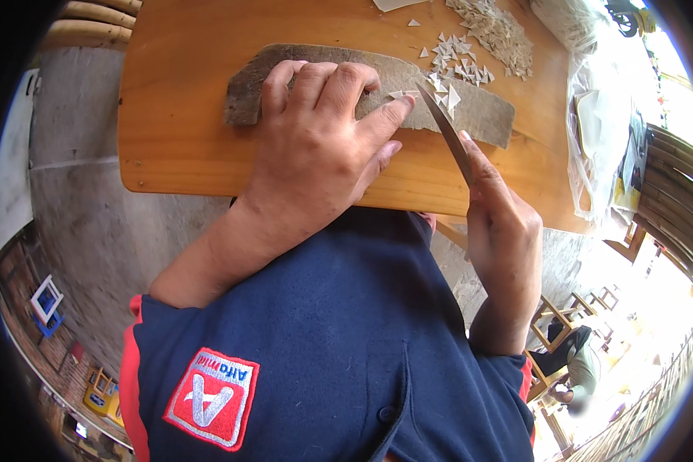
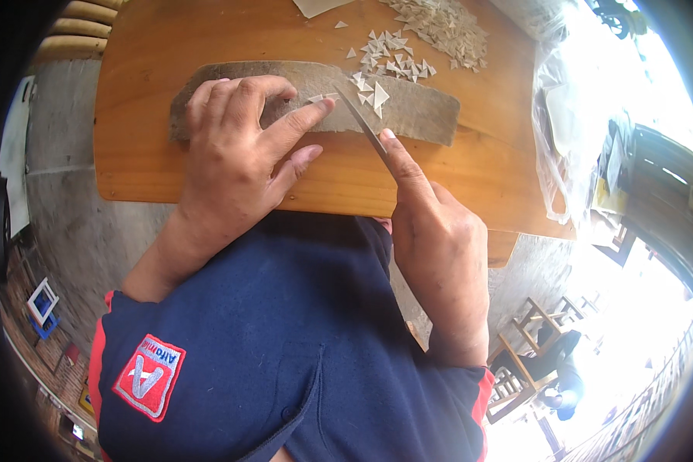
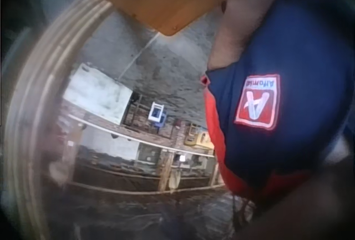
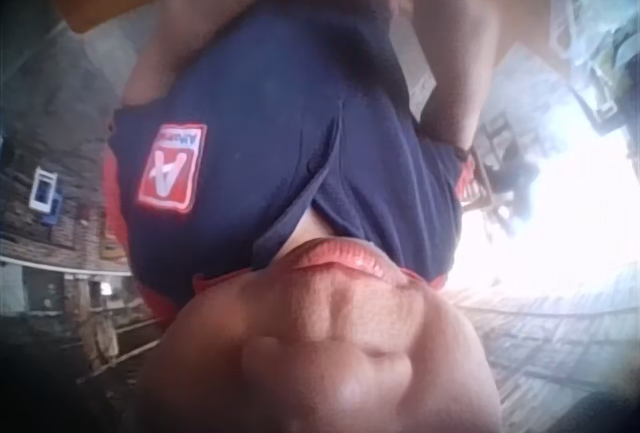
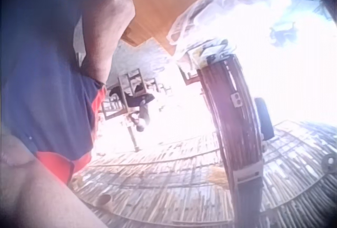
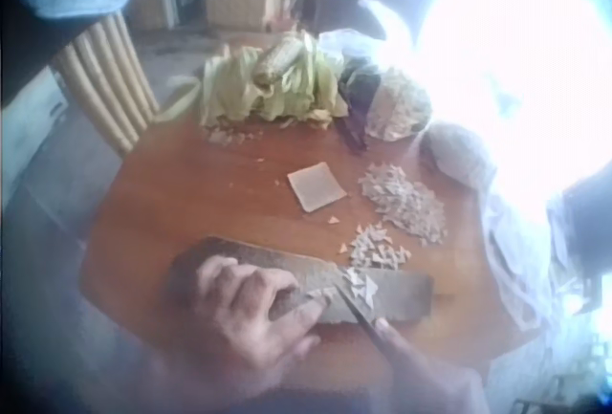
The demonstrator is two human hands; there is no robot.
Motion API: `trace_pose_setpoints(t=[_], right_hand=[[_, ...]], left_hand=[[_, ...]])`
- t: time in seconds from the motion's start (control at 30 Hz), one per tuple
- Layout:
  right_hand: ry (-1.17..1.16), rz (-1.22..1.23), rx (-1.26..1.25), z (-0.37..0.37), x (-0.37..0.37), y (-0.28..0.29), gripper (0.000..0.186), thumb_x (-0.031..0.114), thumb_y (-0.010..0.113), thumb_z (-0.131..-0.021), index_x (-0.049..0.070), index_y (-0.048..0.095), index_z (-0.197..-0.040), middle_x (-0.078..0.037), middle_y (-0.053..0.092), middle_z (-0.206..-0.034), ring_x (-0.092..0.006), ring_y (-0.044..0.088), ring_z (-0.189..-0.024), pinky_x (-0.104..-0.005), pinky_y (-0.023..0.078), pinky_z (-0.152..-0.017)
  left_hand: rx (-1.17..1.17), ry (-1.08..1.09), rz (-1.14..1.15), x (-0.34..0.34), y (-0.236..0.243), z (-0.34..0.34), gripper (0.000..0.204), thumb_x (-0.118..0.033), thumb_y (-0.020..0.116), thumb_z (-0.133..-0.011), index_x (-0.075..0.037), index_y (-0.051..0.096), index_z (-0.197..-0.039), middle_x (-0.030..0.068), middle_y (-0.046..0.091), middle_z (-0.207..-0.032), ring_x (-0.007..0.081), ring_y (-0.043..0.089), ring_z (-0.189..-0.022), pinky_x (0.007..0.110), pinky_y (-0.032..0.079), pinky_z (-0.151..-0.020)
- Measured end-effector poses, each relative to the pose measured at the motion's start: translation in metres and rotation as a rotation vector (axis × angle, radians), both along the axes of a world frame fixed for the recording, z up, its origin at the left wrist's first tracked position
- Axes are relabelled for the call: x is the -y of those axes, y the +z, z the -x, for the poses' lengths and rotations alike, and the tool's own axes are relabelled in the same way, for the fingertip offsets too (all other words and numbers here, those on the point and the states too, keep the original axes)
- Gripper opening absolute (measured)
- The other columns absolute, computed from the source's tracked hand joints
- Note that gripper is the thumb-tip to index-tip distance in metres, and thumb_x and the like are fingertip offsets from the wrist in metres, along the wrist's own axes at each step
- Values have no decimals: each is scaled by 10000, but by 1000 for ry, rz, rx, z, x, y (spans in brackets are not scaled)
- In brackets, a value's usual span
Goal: The person uses a knife to cut small triangular pieces from a flat sheet of material on a wooden table. The person repeatedly positions the sheet and slices off triangles, accumulating a pile of cut pieces on the table.
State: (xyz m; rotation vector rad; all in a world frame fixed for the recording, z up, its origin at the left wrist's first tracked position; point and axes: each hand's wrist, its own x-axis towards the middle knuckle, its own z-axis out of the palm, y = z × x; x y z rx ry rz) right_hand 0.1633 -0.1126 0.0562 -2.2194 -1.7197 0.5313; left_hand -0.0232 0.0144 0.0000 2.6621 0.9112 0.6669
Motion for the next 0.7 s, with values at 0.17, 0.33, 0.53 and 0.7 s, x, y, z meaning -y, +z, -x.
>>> trace_pose_setpoints(t=[0.17, 0.33, 0.53, 0.7], right_hand=[[81, 36, 25, -9, -6, 4, 617, -152, 582, -874, 125, 655, -1421, -221, 742, -1008, -294, 741, -789, -368, 569, -757], [139, 84, 69, -18, -8, 8, 624, -147, 593, -867, 139, 662, -1417, -208, 739, -952, -294, 736, -768, -383, 571, -738], [189, 122, 125, -23, -14, 13, 609, -113, 617, -876, 168, 666, -1415, -197, 735, -905, -306, 736, -745, -409, 570, -691], [249, 140, 178, -31, -20, 18, 602, -87, 627, -887, 188, 660, -1421, -195, 725, -882, -319, 730, -729, -435, 560, -664]], left_hand=[[-22, 12, 1, 1, -1, 1, 440, -233, 812, -815, -230, 754, -1251, 33, 594, -1177, 251, 543, -1134, 527, 367, -1096], [-22, 8, 28, 1, 1, 2, 419, -240, 810, -821, -222, 759, -1236, 25, 587, -1191, 244, 540, -1146, 566, 352, -1127], [-28, 2, 46, 0, 2, 3, 407, -239, 808, -823, -220, 765, -1227, 25, 584, -1190, 238, 538, -1152, 578, 346, -1132], [-27, -2, 39, 0, 2, 3, 417, -238, 806, -823, -224, 760, -1237, 27, 580, -1199, 243, 535, -1157, 580, 338, -1140]])
